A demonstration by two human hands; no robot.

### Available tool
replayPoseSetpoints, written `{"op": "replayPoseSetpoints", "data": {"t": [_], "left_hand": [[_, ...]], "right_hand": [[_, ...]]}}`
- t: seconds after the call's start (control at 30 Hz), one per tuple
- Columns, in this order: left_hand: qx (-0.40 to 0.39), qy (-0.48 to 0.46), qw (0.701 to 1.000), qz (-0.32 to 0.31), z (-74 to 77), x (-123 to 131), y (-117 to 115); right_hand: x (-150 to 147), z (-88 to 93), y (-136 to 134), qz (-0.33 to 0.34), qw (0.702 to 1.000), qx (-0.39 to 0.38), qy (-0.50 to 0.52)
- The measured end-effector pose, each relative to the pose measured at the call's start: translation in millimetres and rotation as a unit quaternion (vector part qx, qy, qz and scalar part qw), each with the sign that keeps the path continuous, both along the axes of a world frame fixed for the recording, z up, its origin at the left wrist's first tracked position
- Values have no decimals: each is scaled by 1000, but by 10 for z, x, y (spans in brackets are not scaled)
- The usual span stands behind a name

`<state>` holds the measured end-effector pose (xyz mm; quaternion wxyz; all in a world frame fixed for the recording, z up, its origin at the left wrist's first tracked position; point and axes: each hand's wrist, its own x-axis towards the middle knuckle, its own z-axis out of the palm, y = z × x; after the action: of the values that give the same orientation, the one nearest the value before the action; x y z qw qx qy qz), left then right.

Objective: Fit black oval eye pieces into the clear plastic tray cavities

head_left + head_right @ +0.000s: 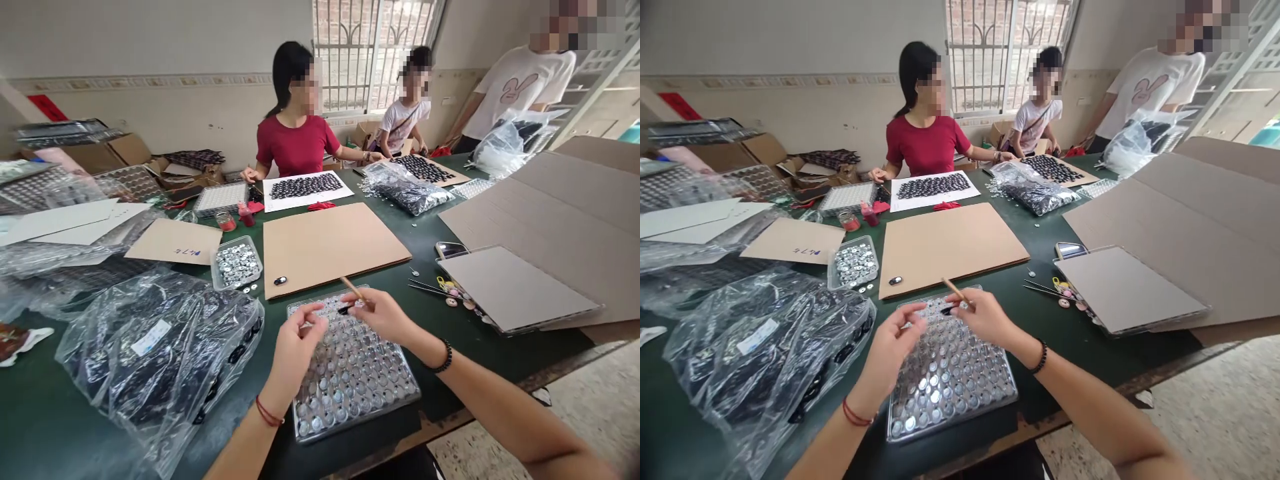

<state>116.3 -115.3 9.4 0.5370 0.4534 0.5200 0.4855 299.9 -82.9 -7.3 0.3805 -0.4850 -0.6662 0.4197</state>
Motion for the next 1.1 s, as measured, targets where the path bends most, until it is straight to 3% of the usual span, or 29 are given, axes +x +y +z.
{"op": "replayPoseSetpoints", "data": {"t": [0.07,0.13,0.17,0.23,0.37,0.47,0.57,0.7,0.9,1.1], "left_hand": [[-67,-202,972,95,68,-81,38],[-131,-340,916,169,108,-126,43],[-158,-373,895,185,113,-129,31],[-183,-404,882,162,96,-99,-9],[-181,-407,889,111,24,7,-72],[-186,-405,889,102,-20,50,-101],[-195,-403,891,81,-60,72,-127],[-192,-409,891,53,-87,78,-140],[-182,-370,908,-81,-109,63,-165],[-163,-333,923,-105,-150,78,-166]], "right_hand": [[40,34,73,-32,999,1,-12],[30,70,170,-43,999,4,-19],[-3,87,235,-42,999,13,-19],[-143,112,407,-31,998,41,-21],[-690,92,880,16,993,88,-77],[-1139,-6,1224,58,988,92,-111],[-1399,-141,1456,88,980,91,-153],[-1423,-280,1562,98,970,80,-205],[-1359,-342,1520,90,965,63,-237],[-1412,-278,1446,78,970,80,-214]]}}
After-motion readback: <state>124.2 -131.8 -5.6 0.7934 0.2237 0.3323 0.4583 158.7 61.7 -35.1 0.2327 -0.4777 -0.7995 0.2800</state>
